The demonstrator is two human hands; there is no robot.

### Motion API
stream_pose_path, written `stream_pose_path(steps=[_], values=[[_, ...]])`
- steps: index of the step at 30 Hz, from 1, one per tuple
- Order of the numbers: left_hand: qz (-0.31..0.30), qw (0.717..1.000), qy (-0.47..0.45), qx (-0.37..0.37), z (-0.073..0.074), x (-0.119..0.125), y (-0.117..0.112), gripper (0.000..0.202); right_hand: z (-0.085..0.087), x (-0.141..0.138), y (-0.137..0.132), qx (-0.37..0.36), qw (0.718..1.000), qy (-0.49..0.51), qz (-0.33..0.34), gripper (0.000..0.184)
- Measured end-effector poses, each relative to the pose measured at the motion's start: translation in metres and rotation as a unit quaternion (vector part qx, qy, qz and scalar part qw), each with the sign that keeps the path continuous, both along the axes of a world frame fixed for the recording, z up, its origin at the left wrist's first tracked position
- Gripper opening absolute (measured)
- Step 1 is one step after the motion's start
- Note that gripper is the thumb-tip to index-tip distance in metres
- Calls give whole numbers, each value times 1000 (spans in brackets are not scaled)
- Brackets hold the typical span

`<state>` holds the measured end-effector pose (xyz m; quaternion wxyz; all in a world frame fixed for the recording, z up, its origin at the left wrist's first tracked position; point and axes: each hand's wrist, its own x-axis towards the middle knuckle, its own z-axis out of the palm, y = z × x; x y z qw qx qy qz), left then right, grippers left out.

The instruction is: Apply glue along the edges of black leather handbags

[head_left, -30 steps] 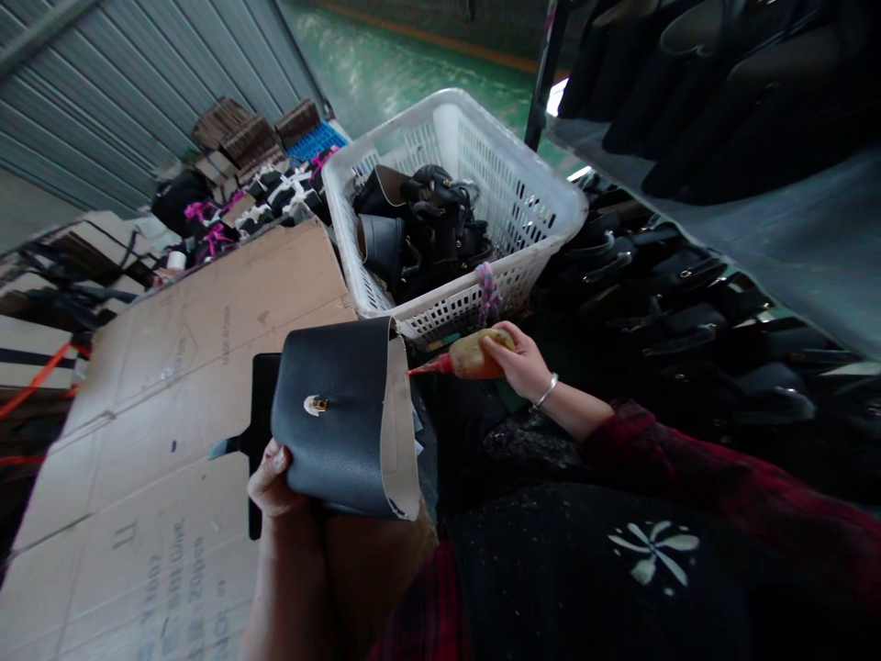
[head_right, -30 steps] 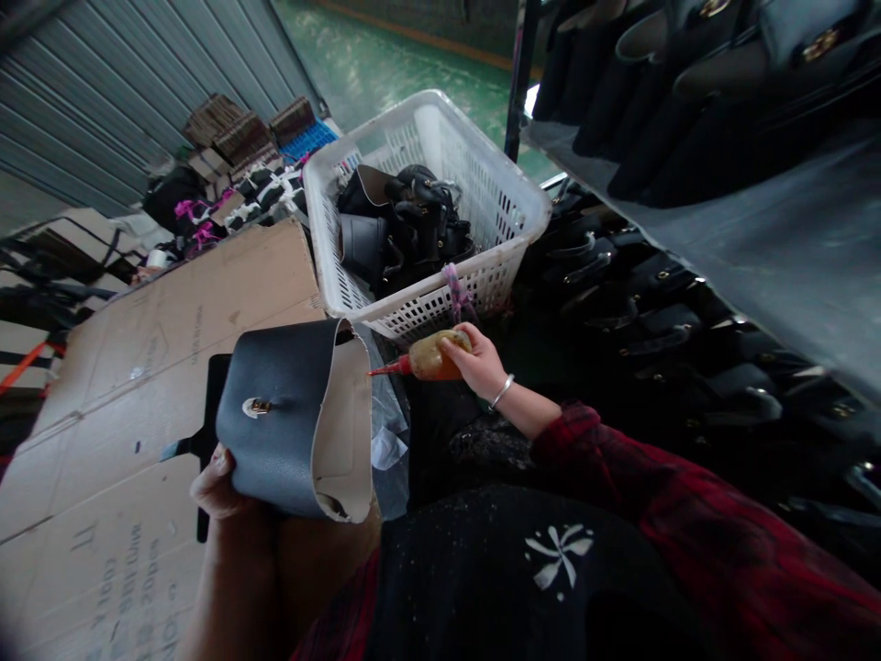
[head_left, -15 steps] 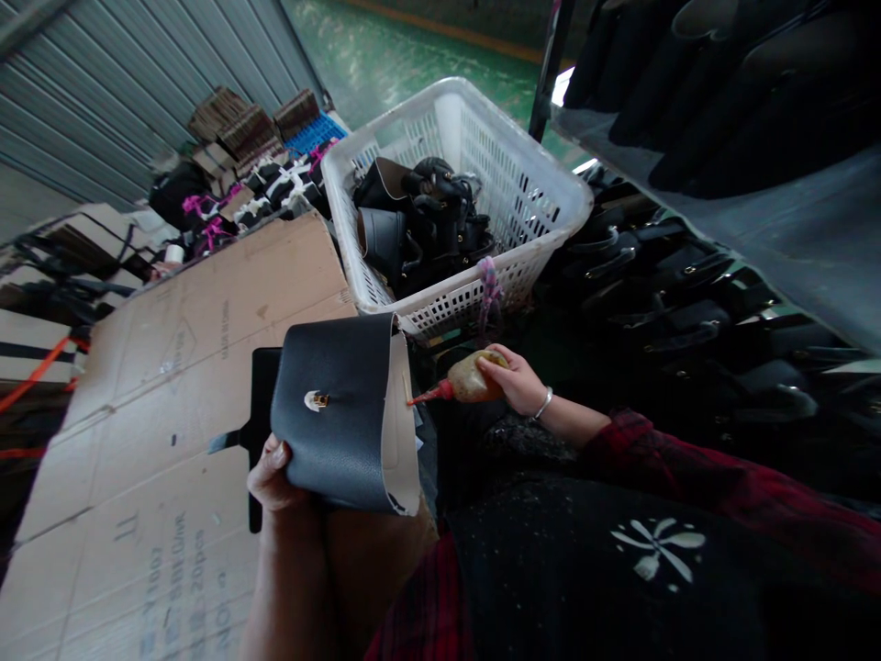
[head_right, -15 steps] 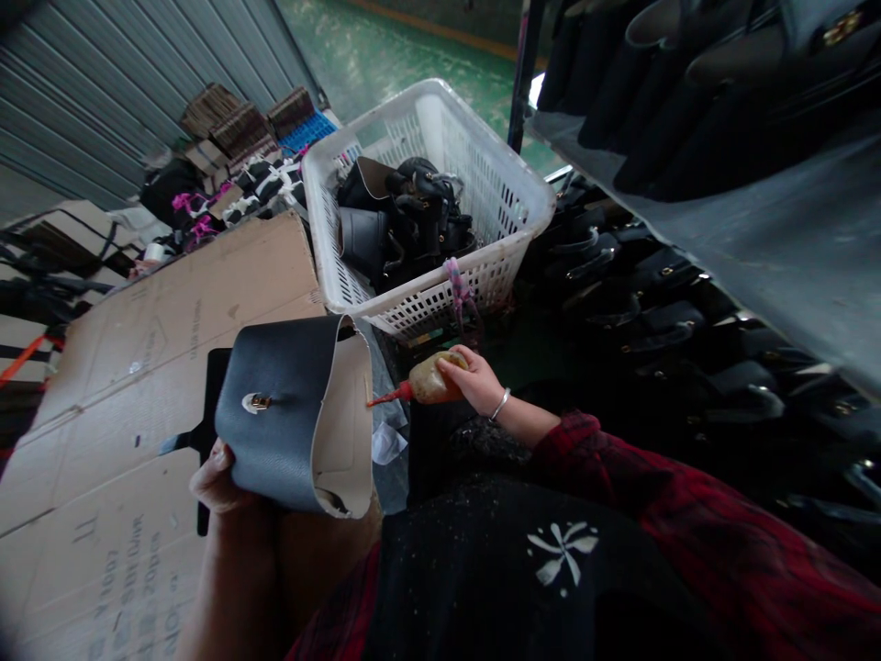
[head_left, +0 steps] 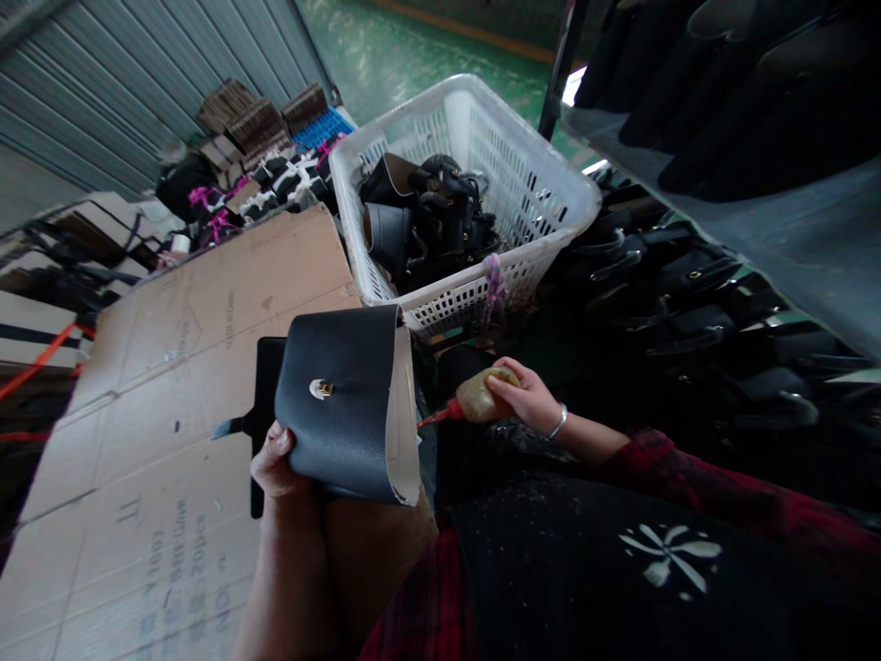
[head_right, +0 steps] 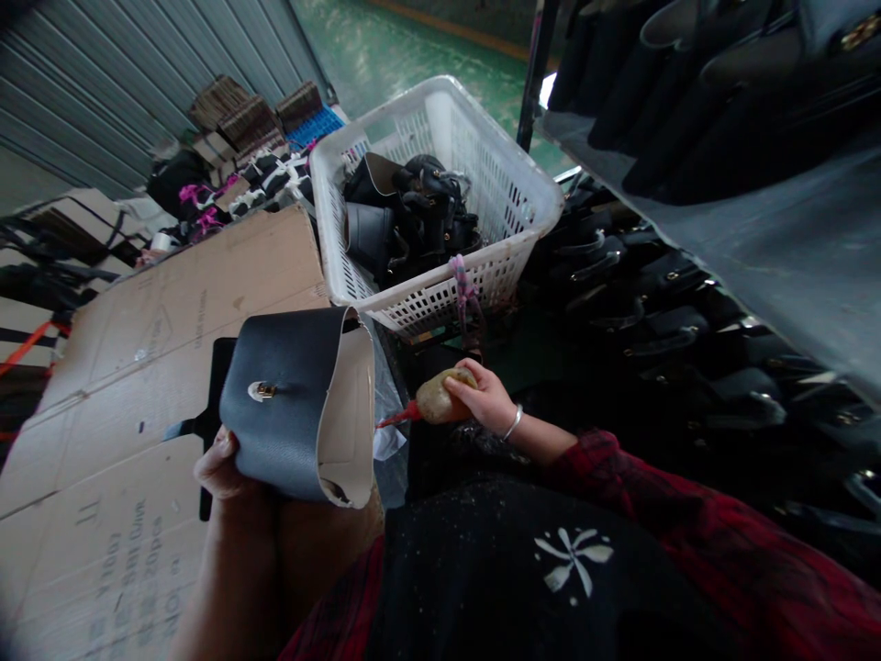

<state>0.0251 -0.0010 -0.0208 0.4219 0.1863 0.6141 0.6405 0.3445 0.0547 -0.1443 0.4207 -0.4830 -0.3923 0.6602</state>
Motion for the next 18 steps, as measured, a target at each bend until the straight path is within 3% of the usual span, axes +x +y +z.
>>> stream_pose_path(steps=[4,8,18], values=[[0,1000,-10,-5,2,1,0,38,-6,1,8,7,998,4,-55,36],[-12,1000,-13,1,1,-1,-2,35,-6,-6,11,-8,998,30,-59,38],[-40,999,-2,18,-3,-4,-2,31,12,-5,-18,-61,996,49,42,43]])
